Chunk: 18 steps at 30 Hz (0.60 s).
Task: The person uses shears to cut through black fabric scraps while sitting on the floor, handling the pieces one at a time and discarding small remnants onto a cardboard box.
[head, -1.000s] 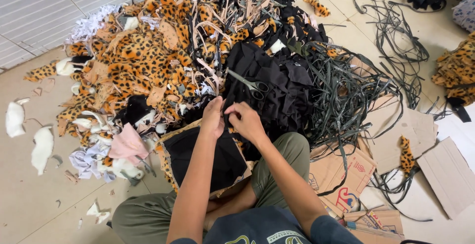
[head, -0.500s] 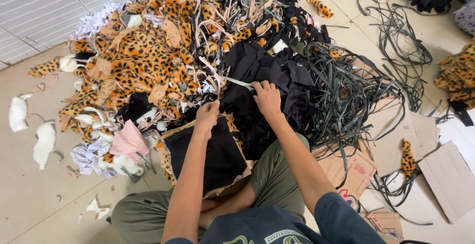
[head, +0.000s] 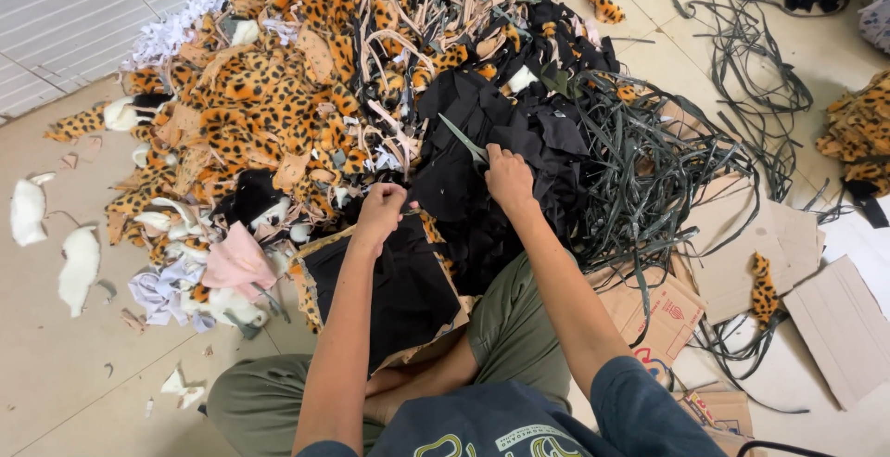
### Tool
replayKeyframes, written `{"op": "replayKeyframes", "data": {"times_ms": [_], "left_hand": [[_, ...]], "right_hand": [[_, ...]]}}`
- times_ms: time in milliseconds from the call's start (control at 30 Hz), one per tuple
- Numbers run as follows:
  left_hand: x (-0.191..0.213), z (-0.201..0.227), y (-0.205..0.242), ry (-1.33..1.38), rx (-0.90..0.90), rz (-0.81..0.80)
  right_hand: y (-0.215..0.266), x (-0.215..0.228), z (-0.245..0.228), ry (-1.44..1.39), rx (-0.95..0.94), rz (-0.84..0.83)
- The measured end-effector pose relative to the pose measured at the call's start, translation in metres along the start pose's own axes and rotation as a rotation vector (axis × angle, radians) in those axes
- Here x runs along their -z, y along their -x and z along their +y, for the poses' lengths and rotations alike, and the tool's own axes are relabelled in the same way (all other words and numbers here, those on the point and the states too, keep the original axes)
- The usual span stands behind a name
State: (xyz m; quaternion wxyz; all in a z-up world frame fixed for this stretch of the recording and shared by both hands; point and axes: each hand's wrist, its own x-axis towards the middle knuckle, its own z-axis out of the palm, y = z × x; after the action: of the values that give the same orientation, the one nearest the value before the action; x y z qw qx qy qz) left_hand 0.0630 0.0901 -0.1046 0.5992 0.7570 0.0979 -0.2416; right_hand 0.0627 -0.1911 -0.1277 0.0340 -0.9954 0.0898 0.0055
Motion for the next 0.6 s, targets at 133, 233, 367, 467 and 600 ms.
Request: {"op": "replayKeyframes", "data": {"times_ms": [133, 233, 367, 467, 600], "left_hand": [[-0.009, 0.028, 0.023, -0.007, -0.136, -0.035], [-0.008, 0.047, 0.033, 0.047, -0.209, -0.081], [-0.007, 0.070, 0.047, 0.091, -0.308, -0.177], [-0.002, 0.084, 0.054, 0.059, -0.364, -0.213], [0.004, 0.095, 0.064, 0.061, -0.385, -0.255]], "right_hand": [[0.008, 0.026, 0.000, -0.093, -0.009, -0.027], [0.031, 0.059, -0.001, -0.491, -0.055, -0.061], [0.086, 0.096, -0.008, -1.340, -0.117, -0.321], [0.120, 0.093, -0.004, -1.579, 0.033, -0.491], [0.138, 0.068, 0.002, -1.623, 0.266, -0.652]]}}
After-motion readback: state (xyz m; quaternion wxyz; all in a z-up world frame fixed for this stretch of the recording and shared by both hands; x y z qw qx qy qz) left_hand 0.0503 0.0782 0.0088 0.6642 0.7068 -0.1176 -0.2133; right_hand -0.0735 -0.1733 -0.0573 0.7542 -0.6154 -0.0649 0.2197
